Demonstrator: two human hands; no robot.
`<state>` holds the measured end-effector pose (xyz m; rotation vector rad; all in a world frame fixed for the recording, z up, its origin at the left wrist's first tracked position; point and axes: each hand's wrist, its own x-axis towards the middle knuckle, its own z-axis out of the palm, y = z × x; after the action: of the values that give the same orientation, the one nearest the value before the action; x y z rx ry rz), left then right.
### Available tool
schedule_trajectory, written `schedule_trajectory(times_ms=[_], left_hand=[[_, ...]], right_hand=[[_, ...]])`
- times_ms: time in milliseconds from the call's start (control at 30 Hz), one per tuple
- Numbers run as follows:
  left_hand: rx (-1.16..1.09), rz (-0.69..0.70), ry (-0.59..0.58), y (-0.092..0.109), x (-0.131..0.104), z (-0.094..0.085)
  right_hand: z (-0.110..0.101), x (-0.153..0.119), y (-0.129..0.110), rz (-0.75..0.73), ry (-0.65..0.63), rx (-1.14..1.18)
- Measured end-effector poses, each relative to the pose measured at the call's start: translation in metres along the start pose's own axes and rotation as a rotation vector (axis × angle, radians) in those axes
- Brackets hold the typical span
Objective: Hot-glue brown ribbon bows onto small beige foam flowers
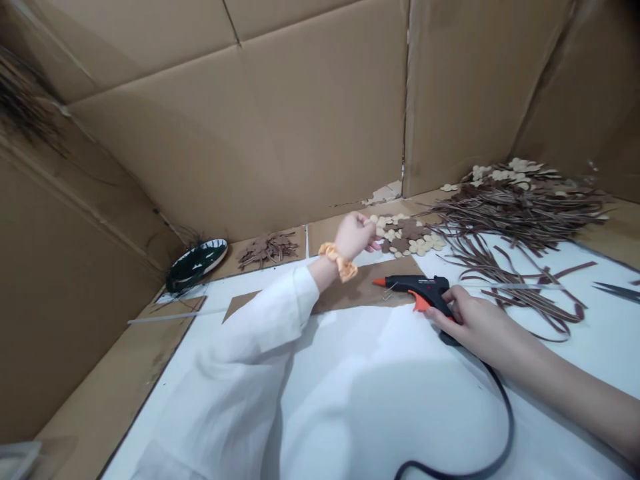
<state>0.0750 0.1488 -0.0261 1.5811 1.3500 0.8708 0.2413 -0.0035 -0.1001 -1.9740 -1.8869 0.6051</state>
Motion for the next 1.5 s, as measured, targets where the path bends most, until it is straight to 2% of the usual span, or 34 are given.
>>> schedule_trajectory(times_ms=[100,200,267,333,467,700,833,1033,1200,1400,1500], left_hand=[[-0.119,-0.008,-0.013,-0.012,-0.051,-0.008],[-0.238,-0.055,-0.029,-0.032,-0.098,-0.012],[-0.309,-0.093,-0.011,-0.046,-0.118,-0.012],[-0.371,-0.099,0.006,-0.060,-0.128,-0.010],[-0.447,-0.076,0.022,-0.075,-0.131,-0.005],[-0.488,-0.082,0.033,-0.075,-0.131,-0.007],[-0.486,-0.071,0.026,-0.077,-0.130,-0.009],[-0.478,-0.071,0.029,-0.078,-0.127,-0.009],[-0.415,-0.086,-0.019,-0.073,-0.134,-0.009],[-0.439,-0.004,0.009,-0.068,-0.142,-0.007],[-0.442,-0.025,-0.021,-0.065,-0.145,-0.006]], right_hand=[[0.002,0.001,0.002,-0.008,0.042,0.017],[0.002,0.002,0.000,-0.002,0.045,0.023],[0.000,0.003,-0.001,0.012,0.039,0.028],[-0.003,0.002,-0.001,0.040,0.028,0.053],[-0.009,0.000,-0.002,0.091,0.026,0.189],[-0.015,-0.007,-0.017,0.240,0.013,0.696],[-0.024,-0.014,-0.025,0.164,-0.018,0.739],[-0.032,-0.022,-0.031,0.159,-0.010,0.826],[-0.032,-0.025,-0.036,0.131,-0.096,0.925],[-0.029,-0.030,-0.035,0.138,-0.115,0.987],[-0.026,-0.033,-0.032,0.148,-0.125,1.006]])
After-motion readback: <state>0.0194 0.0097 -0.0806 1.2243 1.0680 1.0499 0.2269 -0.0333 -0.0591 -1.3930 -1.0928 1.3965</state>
